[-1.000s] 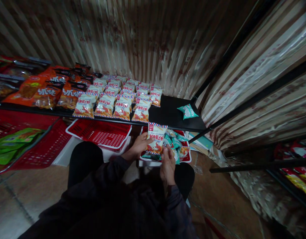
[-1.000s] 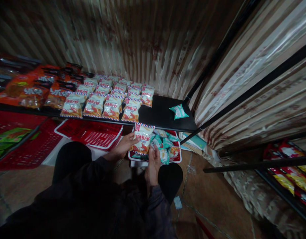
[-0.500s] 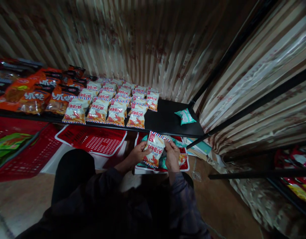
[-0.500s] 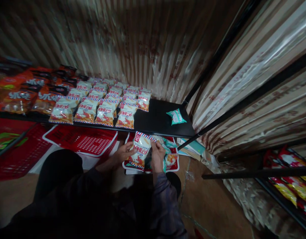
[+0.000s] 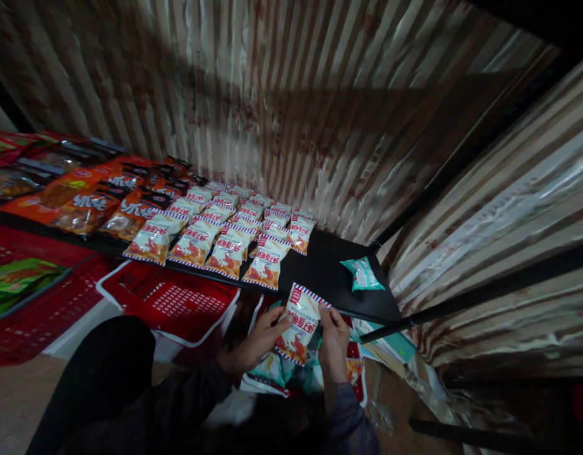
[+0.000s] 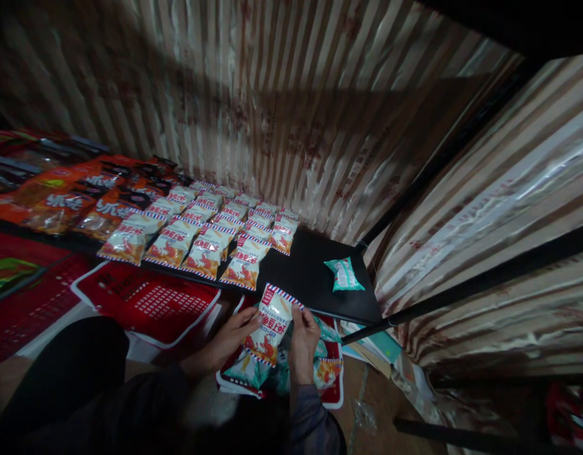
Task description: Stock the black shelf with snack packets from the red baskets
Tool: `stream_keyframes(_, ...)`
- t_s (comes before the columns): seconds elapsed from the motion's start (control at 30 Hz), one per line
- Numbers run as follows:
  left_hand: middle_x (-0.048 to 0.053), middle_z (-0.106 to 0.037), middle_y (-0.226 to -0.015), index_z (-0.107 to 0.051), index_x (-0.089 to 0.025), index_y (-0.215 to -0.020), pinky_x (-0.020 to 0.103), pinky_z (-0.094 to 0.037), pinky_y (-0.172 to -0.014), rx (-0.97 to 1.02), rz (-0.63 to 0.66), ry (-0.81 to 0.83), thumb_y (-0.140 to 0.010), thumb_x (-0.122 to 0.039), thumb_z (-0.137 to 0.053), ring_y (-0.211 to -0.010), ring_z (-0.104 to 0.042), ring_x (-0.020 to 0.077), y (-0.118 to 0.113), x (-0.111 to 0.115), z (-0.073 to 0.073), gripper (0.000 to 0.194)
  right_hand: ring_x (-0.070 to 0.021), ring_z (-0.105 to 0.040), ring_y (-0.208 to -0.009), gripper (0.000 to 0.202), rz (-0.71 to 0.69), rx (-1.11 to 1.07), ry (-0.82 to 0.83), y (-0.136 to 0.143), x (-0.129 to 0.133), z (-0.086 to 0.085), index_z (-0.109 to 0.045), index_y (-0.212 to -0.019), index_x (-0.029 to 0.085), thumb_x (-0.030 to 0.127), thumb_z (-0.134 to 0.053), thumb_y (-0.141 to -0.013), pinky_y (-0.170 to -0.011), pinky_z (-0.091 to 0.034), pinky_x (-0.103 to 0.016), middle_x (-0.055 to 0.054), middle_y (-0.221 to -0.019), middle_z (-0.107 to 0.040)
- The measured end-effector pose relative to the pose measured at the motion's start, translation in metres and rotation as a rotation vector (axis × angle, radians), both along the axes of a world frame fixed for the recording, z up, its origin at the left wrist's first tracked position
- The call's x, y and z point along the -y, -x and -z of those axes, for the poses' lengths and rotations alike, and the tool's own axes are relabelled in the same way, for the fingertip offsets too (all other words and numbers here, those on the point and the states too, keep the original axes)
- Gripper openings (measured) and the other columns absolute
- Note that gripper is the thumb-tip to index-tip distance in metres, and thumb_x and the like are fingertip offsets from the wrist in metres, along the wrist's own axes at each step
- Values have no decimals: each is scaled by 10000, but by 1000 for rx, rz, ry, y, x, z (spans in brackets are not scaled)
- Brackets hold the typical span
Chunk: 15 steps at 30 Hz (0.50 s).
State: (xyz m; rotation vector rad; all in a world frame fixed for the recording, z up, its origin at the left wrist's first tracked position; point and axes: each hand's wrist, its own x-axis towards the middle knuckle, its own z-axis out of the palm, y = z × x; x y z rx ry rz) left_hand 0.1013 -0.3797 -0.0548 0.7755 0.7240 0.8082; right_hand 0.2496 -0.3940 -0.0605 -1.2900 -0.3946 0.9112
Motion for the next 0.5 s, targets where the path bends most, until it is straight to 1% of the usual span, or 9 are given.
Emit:
stream_keyframes(0.1, 56, -706, -862, -667, -138, -947, 278, -493, -710, -4, -25, -25, -650, -565, -785, -774, -647, 184, -4, -6, 0, 533, -140, -602, -554, 418, 22, -6, -2, -3, -7, 0, -646, -748, 186, 490, -841, -538, -579, -515, -270, 33, -643, -674)
stream_keyframes(0.13, 53, -704, -851, -670, -136, -935, 278, -491, -708, -13, -41, -33, -649, -565, -784, -766, -645, 183, -6, -8, 0, 528, -142, -606, -558, 419, 15, 3, -1, -4, -9, 0, -637, -751, 188, 499, -834, -551, -585, -519, -272, 32, -645, -674)
stream_keyframes(0.2, 48, -701, -825, -672, -133, -922, 279, -488, -701, -42, -79, -45, -650, -558, -781, -743, -641, 181, -9, -12, -1, 516, -150, -623, -584, 423, -19, 43, -2, -5, -12, -2, -632, -788, 190, 542, -789, -614, -592, -520, -273, 17, -684, -687)
stream_keyframes(0.27, 44, -699, -808, -670, -132, -920, 281, -485, -690, -63, -106, -62, -658, -541, -776, -718, -636, 179, -14, -18, -1, 497, -169, -658, -665, 464, -42, 93, 7, -6, -13, -5, -646, -899, 190, 594, -721, -684, -622, -528, -277, -16, -802, -722)
stream_keyframes(0.33, 42, -698, -806, -666, -133, -925, 278, -479, -673, -66, -124, -93, -680, -526, -760, -699, -628, 174, -20, -26, -1, 473, -197, -688, -817, 555, -45, 142, 14, -4, -12, -6, -636, -1081, 192, 613, -679, -723, -700, -542, -289, -56, -982, -736)
stream_keyframes(0.4, 39, -695, -799, -663, -133, -927, 271, -474, -661, -77, -151, -132, -715, -519, -728, -689, -616, 167, -28, -36, -1, 445, -223, -676, -987, 660, -97, 196, 6, -2, -12, -5, -569, -1259, 191, 596, -666, -748, -810, -539, -309, -89, -1132, -711)
stream_keyframes(0.43, 36, -691, -789, -662, -134, -922, 266, -470, -650, -97, -168, -154, -732, -518, -709, -683, -609, 163, -31, -42, -1, 431, -231, -656, -1055, 703, -146, 223, -6, -1, -12, -4, -522, -1326, 188, 576, -665, -758, -862, -528, -322, -102, -1180, -695)
stream_keyframes(0.5, 30, -685, -768, -665, -139, -907, 258, -465, -635, -161, -201, -205, -754, -515, -683, -684, -602, 164, -39, -55, -2, 407, -242, -625, -1130, 777, -228, 280, -38, 0, -16, 1, -432, -1411, 180, 531, -679, -763, -929, -504, -349, -120, -1234, -670)
